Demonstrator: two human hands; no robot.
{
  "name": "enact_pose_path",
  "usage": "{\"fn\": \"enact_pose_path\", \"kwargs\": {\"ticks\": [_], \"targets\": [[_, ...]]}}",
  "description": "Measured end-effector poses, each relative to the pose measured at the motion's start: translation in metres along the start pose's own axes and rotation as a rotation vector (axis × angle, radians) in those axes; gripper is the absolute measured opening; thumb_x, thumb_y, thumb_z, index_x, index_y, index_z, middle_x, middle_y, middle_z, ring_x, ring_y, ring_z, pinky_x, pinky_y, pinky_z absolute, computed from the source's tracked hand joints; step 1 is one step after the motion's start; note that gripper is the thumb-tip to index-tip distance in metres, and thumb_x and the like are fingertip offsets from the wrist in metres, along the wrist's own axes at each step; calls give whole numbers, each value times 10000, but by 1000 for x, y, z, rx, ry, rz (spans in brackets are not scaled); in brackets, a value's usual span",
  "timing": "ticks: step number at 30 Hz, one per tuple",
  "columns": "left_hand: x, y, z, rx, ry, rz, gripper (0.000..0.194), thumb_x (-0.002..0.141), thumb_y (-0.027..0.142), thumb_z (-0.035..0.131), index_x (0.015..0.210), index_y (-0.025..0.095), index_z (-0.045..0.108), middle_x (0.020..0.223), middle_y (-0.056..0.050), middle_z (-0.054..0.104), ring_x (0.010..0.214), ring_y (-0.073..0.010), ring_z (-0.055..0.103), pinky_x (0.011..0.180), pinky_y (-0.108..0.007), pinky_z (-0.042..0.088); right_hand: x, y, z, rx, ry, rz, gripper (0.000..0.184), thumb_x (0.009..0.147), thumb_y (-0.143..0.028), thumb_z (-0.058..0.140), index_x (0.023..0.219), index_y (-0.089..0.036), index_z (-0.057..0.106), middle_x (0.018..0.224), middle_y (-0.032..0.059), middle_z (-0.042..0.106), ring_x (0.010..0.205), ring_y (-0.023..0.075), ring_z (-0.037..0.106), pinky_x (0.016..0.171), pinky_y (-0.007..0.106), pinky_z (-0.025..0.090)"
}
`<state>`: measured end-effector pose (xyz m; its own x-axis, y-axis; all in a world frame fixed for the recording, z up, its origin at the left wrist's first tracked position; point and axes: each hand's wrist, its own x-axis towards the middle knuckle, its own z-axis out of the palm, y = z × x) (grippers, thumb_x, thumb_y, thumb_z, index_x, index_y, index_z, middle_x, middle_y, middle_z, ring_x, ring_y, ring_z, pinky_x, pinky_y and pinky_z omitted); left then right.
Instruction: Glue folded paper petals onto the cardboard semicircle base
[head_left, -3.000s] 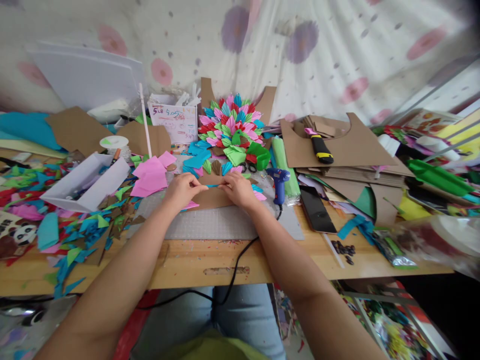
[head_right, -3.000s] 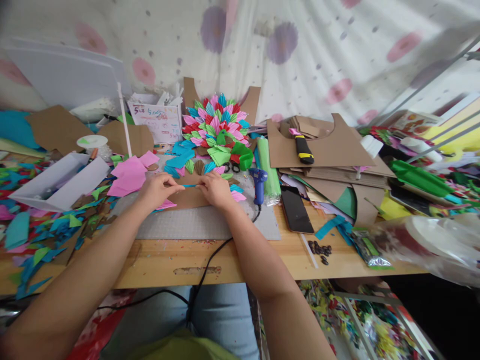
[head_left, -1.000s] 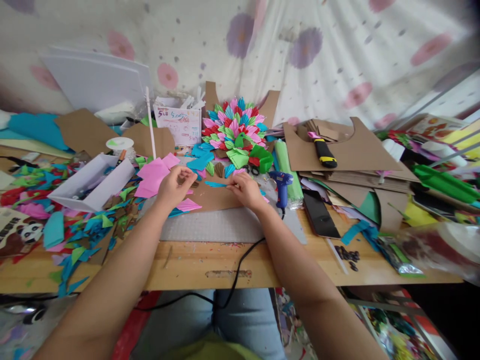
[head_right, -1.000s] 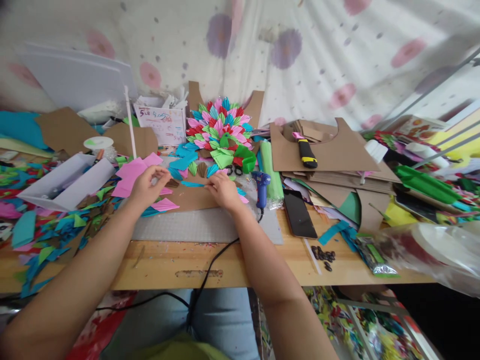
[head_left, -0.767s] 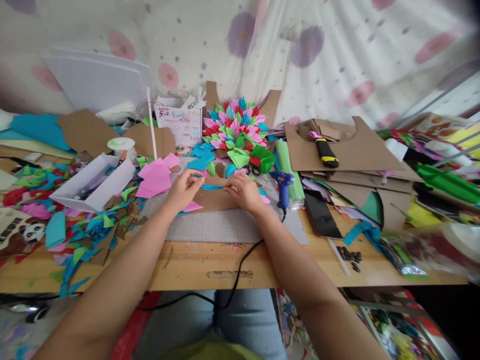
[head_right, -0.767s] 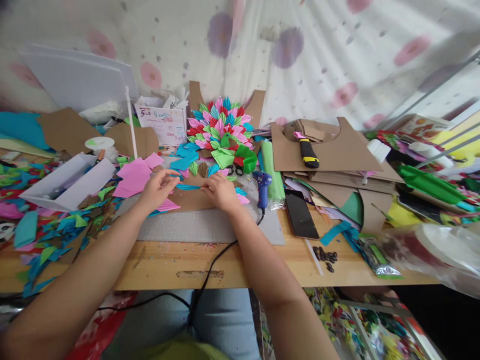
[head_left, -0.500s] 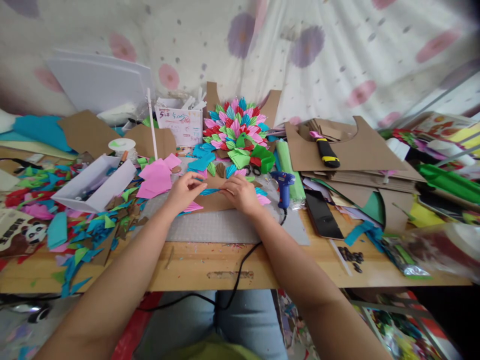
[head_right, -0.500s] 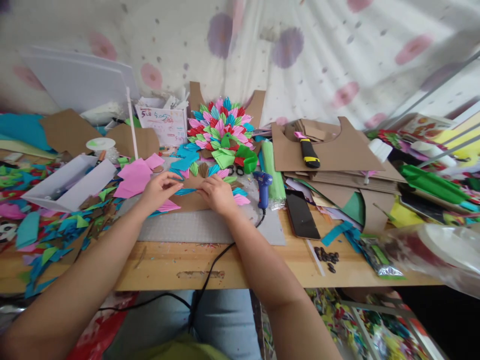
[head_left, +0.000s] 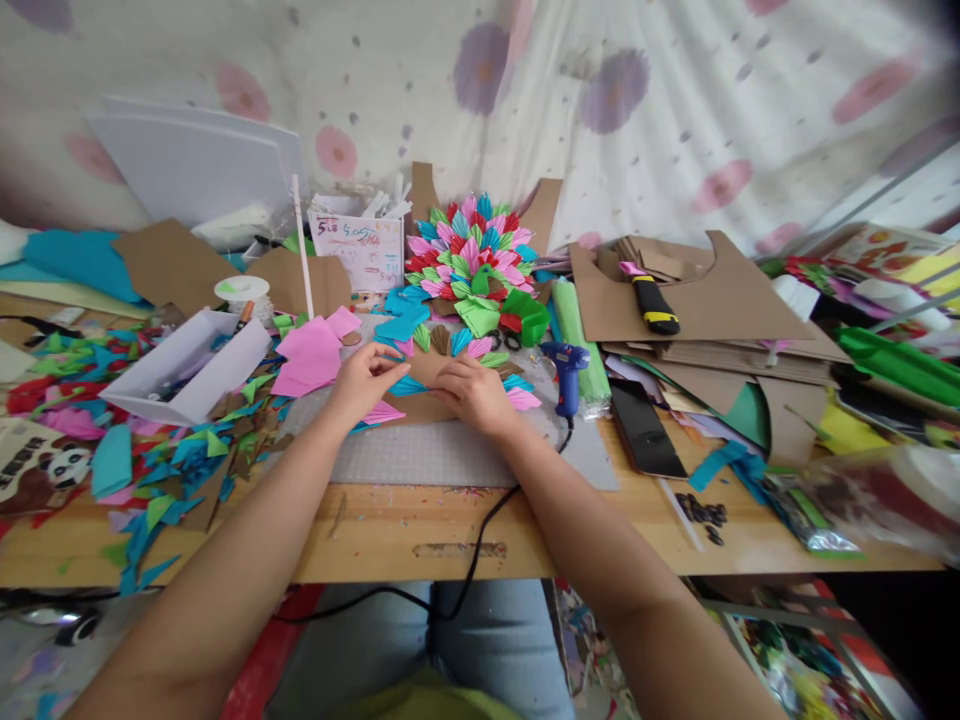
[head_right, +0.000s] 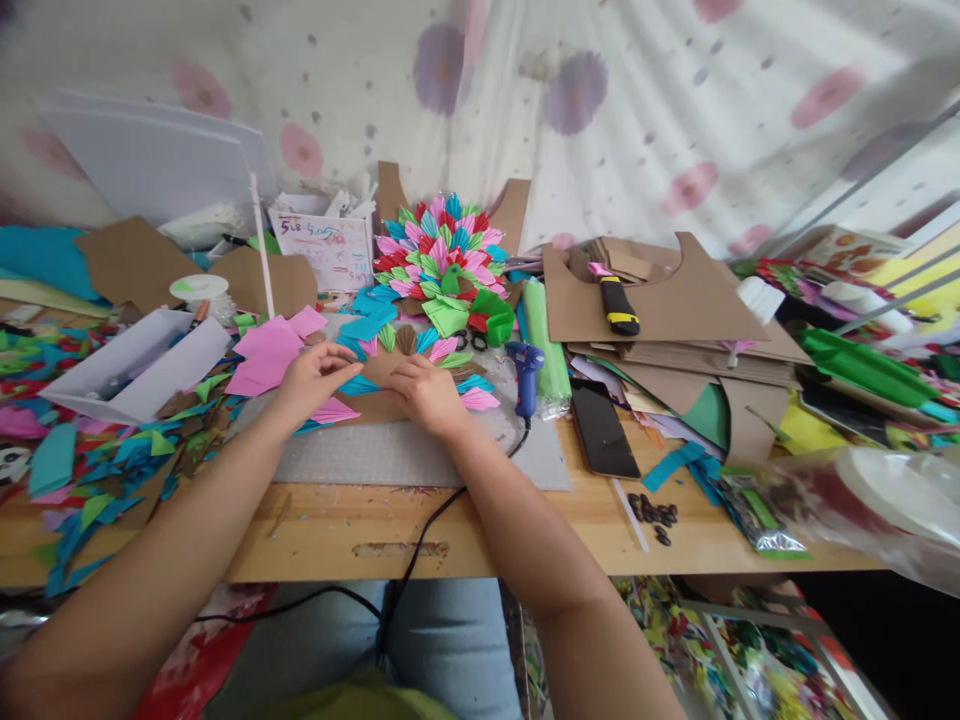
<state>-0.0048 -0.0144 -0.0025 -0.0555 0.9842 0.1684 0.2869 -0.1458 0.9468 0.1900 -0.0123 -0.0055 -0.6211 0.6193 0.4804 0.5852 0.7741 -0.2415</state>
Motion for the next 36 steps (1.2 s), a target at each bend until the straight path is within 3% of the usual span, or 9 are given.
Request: {"fn": "enact_pose_path", "kwargs": {"ticks": [9,12,16,21,29,33,36], "targets": [[2,-3,5,122,79,78,243,658,317,685,823,173,581,710,-9,647,652,-137,592,584,-256,415,4,-9,5,-46,-60,-78,170,876,-263,538,857,-207,698,848,39,680,871,189,527,782,308,391],[2,-1,8,23,100,45,246,676,331,675,833,179,561,680,0,632,659,-141,604,586,-256,441,4,-8,7,-64,-24,5,141,857,-281,569,831,-206,685,859,47,668,866,187,532,755,299,391],[2,3,10,-231,112,-110,302,718,404,635,895,199,501,654,26,596,580,-130,589,566,-282,500,3,-7,8,-89,57,188,153,854,-305,574,793,-192,657,847,59,640,824,182,542,674,283,384],[0,5,9,-330,27,-167,431,617,311,707,958,193,472,733,31,586,623,-117,601,625,-304,537,2,-5,10,-97,97,263,161,854,-325,569,773,-199,629,805,55,602,812,185,536,633,276,366],[-5,10,11,-330,-49,-108,404,560,242,687,921,176,519,738,19,612,689,-130,589,644,-297,537,3,-7,10,-149,138,297,151,849,-296,564,743,-194,598,781,54,596,809,188,530,636,277,363],[-6,10,10,-286,-49,-86,386,545,226,692,900,179,549,719,26,611,664,-124,584,643,-286,526,3,-7,8,-131,92,295,142,852,-290,562,751,-197,601,810,60,594,824,190,525,631,275,361],[-5,9,9,-270,-39,-132,357,557,306,717,862,178,582,721,19,605,667,-128,583,625,-292,534,3,-8,8,-101,32,236,136,861,-286,555,777,-197,614,845,65,602,845,193,524,640,278,365]]}}
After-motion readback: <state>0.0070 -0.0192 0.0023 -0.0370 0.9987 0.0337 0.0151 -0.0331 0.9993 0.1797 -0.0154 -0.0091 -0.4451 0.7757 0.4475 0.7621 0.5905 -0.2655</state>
